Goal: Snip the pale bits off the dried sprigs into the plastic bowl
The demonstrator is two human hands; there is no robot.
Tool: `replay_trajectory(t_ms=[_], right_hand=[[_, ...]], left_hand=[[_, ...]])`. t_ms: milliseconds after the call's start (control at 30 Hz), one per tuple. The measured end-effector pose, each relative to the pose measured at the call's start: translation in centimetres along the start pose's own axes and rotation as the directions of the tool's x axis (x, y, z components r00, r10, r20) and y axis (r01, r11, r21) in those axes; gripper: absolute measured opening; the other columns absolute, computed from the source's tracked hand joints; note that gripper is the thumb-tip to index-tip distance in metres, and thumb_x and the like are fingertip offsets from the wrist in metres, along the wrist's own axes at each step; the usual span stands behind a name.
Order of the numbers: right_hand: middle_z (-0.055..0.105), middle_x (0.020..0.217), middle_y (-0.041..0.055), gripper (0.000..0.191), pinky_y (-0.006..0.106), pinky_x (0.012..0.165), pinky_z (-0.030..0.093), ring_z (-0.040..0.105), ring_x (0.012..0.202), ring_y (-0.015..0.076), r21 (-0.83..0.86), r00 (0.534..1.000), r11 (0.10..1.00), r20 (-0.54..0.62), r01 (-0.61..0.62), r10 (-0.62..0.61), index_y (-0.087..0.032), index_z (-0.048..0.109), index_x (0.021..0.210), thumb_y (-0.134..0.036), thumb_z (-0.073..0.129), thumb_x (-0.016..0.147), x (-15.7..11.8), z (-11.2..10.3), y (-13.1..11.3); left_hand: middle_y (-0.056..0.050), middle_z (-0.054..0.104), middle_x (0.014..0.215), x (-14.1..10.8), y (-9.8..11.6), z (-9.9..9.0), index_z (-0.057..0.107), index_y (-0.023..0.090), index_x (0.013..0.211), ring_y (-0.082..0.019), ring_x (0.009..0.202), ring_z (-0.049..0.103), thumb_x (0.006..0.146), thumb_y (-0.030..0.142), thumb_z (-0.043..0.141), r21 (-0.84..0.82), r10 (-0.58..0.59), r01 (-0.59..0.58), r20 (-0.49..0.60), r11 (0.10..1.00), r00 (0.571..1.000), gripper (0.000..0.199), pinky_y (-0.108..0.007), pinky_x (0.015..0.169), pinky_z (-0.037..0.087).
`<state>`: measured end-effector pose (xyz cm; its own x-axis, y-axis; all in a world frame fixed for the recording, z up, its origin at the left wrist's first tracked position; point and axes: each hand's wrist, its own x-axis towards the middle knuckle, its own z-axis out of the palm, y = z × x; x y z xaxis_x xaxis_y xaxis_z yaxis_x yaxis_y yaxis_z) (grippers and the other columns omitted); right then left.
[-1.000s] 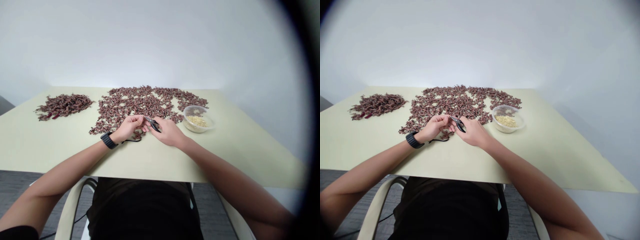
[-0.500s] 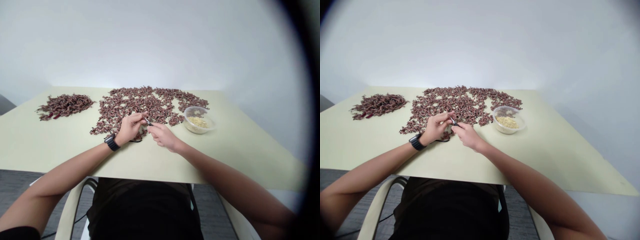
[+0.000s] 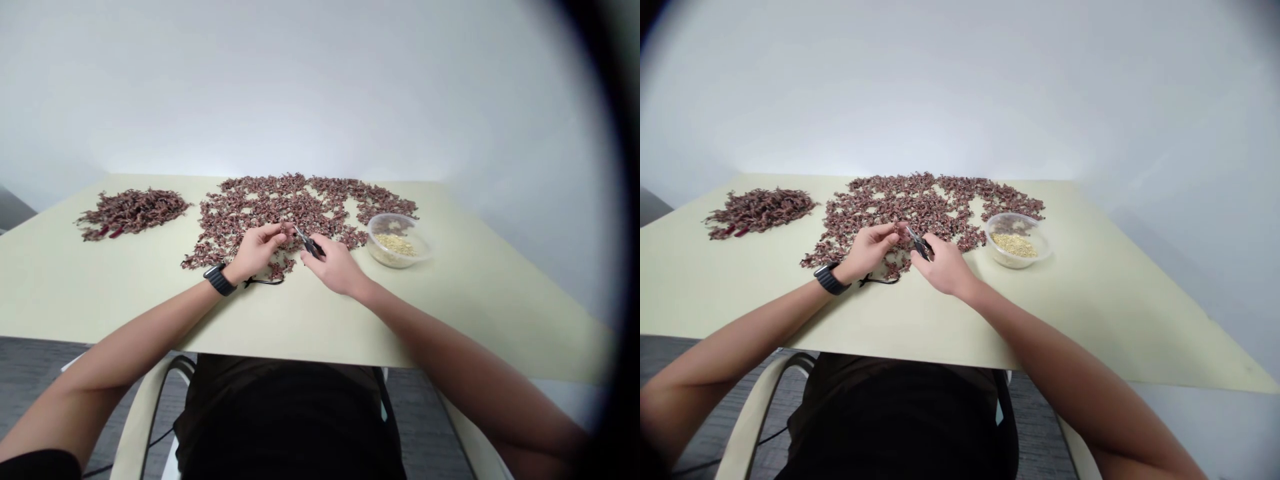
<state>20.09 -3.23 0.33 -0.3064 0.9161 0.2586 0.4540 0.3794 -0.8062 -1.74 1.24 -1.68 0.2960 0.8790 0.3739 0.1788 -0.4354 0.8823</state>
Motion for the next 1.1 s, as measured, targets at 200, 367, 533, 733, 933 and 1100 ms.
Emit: replay_trajectory(t_ms=[200, 367, 533, 733, 933, 1100], right_hand=[[0.065, 0.082, 0.0019, 0.018, 0.028, 0.066, 0.034, 0.053, 0.067, 0.0161, -0.239, 0.991, 0.963, -0.007, 0.127, -0.132, -0.022, 0.057, 0.099, -0.038, 0.056, 0.092, -0.09, 0.22, 0.6], [0.067, 0.085, 0.0041, 0.023, 0.028, 0.065, 0.034, 0.055, 0.068, 0.0178, -0.348, 0.99, 0.929, -0.01, 0.127, -0.139, -0.021, 0.06, 0.107, -0.038, 0.056, 0.092, -0.13, 0.12, 0.71], [0.067, 0.086, 0.0044, 0.023, 0.028, 0.065, 0.033, 0.055, 0.068, 0.0179, -0.363, 0.989, 0.921, 0.011, 0.142, -0.149, -0.021, 0.059, 0.109, -0.038, 0.056, 0.094, -0.21, 0.02, 0.61], [0.067, 0.088, 0.0049, 0.024, 0.028, 0.065, 0.034, 0.056, 0.069, 0.0181, -0.372, 0.988, 0.916, 0.008, 0.148, -0.156, -0.021, 0.059, 0.112, -0.037, 0.054, 0.095, -0.22, 0.17, 0.77], [0.068, 0.088, 0.0046, 0.029, 0.029, 0.066, 0.034, 0.058, 0.07, 0.0188, -0.348, 0.989, 0.927, 0.013, 0.142, -0.146, -0.022, 0.06, 0.12, -0.038, 0.054, 0.096, -0.34, 0.25, 0.8], [0.065, 0.081, 0.0012, 0.03, 0.028, 0.065, 0.034, 0.054, 0.066, 0.0163, -0.209, 0.998, 0.976, 0.014, 0.066, -0.064, -0.021, 0.061, 0.117, -0.041, 0.056, 0.095, -0.52, 1.01, 0.81]], left_hand=[[-0.014, 0.074, 0.118, -0.29, -0.06, 0.53, 0.076, 0.015, 0.115, -0.023, 0.106, 0.072, 0.09, 0.052, 0.072, -0.328, -0.132, 0.21, 0.246, 0.921, 0.96, 0.045, -0.041, 0.106, 0.054], [-0.013, 0.073, 0.122, -0.45, 0.05, 0.87, 0.075, 0.016, 0.12, -0.025, 0.113, 0.07, 0.088, 0.052, 0.074, -0.394, -0.163, 0.254, 0.249, 0.883, 0.955, 0.049, -0.043, 0.108, 0.053], [-0.015, 0.072, 0.127, -0.47, 0.24, 0.88, 0.075, 0.016, 0.122, -0.026, 0.114, 0.07, 0.088, 0.051, 0.074, -0.419, -0.184, 0.276, 0.246, 0.865, 0.952, 0.048, -0.043, 0.107, 0.053], [-0.015, 0.069, 0.132, -0.53, 0.44, 0.88, 0.077, 0.017, 0.12, -0.026, 0.118, 0.069, 0.091, 0.045, 0.073, -0.456, -0.182, 0.293, 0.272, 0.84, 0.945, 0.041, -0.043, 0.108, 0.052], [-0.015, 0.069, 0.133, -0.58, 0.48, 0.89, 0.077, 0.016, 0.121, -0.027, 0.117, 0.069, 0.09, 0.048, 0.073, -0.451, -0.188, 0.296, 0.27, 0.842, 0.944, 0.044, -0.044, 0.109, 0.052], [-0.015, 0.071, 0.129, -0.71, 0.51, 1.05, 0.079, 0.014, 0.117, -0.029, 0.119, 0.068, 0.084, 0.05, 0.079, -0.363, -0.164, 0.217, 0.17, 0.906, 0.972, 0.048, -0.046, 0.11, 0.051]])
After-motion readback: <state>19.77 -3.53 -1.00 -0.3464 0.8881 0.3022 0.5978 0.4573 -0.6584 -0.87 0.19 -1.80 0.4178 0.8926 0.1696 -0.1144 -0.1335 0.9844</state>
